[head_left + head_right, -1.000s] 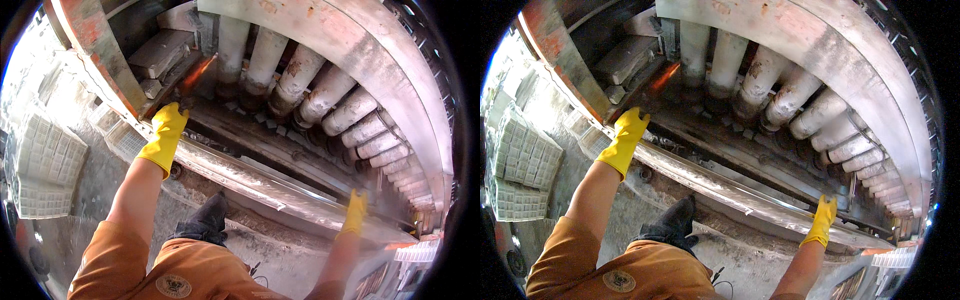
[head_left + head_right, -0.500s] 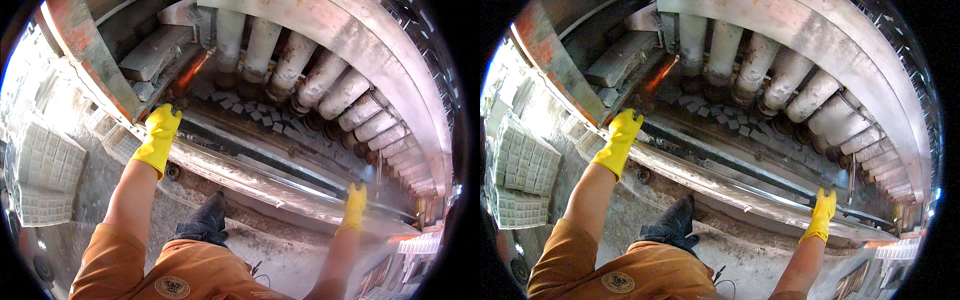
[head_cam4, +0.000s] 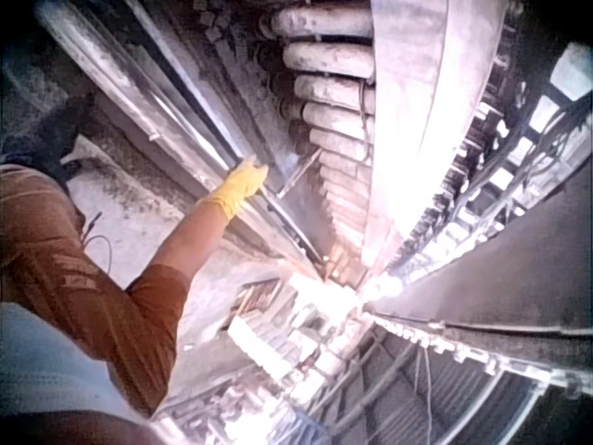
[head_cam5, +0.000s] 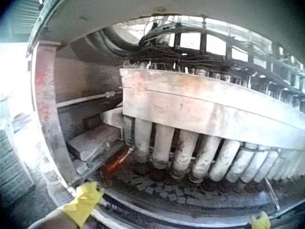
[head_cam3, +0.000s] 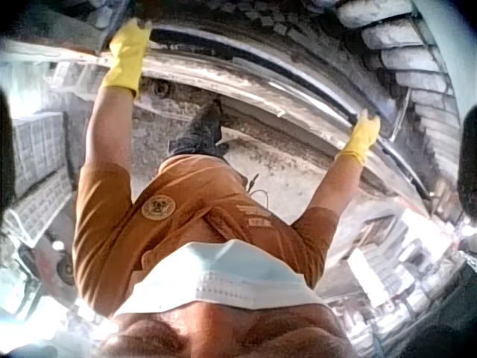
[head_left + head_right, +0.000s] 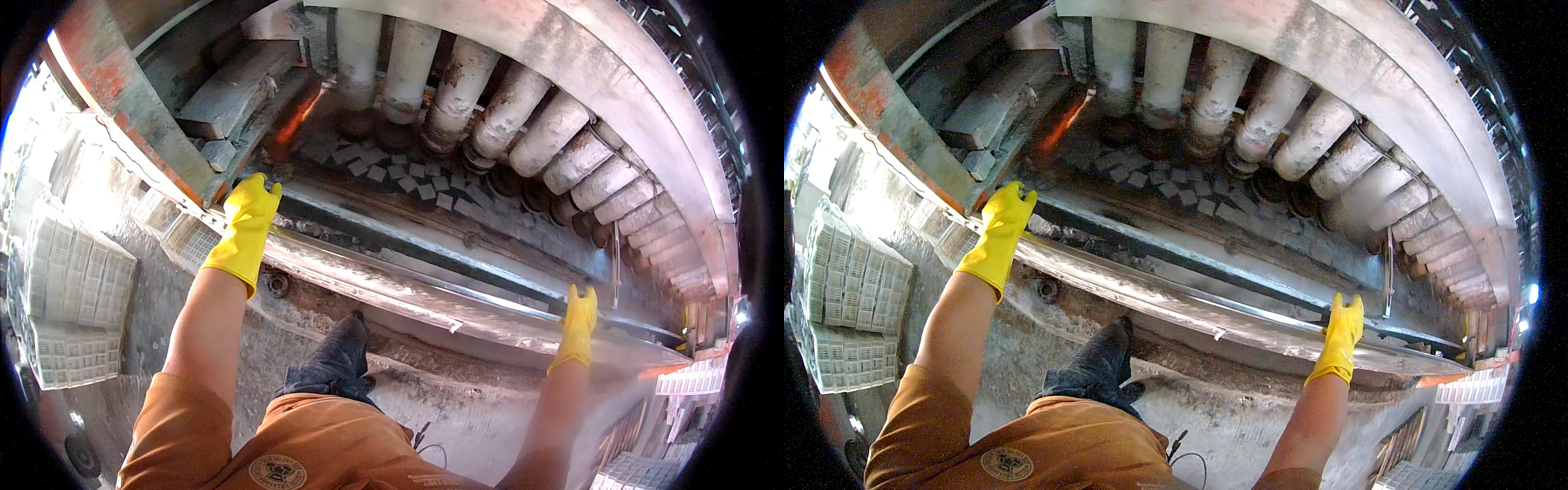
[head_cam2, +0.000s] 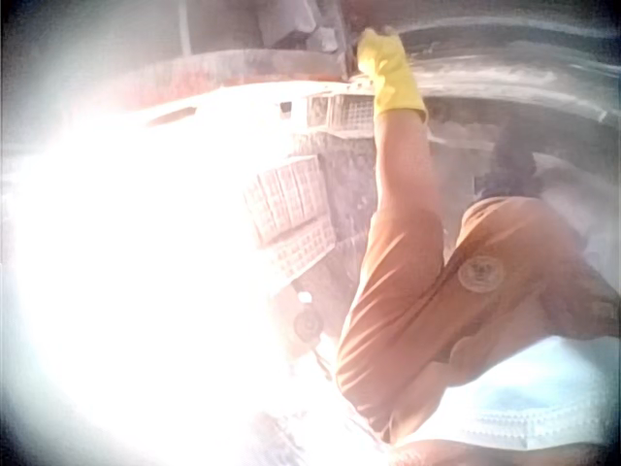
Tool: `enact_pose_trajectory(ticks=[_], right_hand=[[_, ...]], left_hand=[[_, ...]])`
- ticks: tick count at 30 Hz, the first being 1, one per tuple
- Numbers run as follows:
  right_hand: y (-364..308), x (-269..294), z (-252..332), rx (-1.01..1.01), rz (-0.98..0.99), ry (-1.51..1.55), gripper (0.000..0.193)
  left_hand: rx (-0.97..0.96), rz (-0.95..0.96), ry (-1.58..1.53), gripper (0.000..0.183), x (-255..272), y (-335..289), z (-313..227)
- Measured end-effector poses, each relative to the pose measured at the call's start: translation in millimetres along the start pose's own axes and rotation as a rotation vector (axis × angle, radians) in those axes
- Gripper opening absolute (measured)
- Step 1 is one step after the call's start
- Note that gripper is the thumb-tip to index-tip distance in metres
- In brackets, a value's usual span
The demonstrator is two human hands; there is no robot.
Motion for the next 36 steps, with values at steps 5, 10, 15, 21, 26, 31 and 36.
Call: enact_pose_trajectory(ticks=[5,10,15,21,26,31,36], right_hand=[[-8,4,-8,-0.022,-0.023,-0.03,0.072],[-14,-2,-20,-0.007,-0.044,-0.059,0.072],[20,-6,-65,0.067,-0.119,-0.118,0.075],[17,-8,-79,0.068,-0.129,-0.126,0.075],[-48,9,-38,-0.005,-0.044,-0.023,0.071],[-26,3,-56,0.057,-0.113,-0.118,0.07],[-17,0,-64,0.1,-0.143,-0.185,0.072]], left_hand=[[-0.052,-0.072,-0.002,0.045,-5,-11,1],[-0.036,-0.088,0.008,0.05,-17,-18,21],[-0.062,-0.091,-0.031,0.05,-22,-27,18],[-0.068,-0.076,-0.045,0.046,-20,-39,20],[-0.049,-0.098,-0.054,0.047,-21,-45,27],[-0.063,-0.082,-0.052,0.052,-32,-42,29],[-0.042,-0.06,-0.044,0.056,-35,-41,34]])
Point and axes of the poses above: each hand's wrist, its own y-axis towards the middle knuckle, its own x-axis out of the back of the hand, z = x × y, the point moved 6 cm from there along y, towards the middle knuckle, and after that the axes turned 6 degrees about -x, right-handed, at the moved point
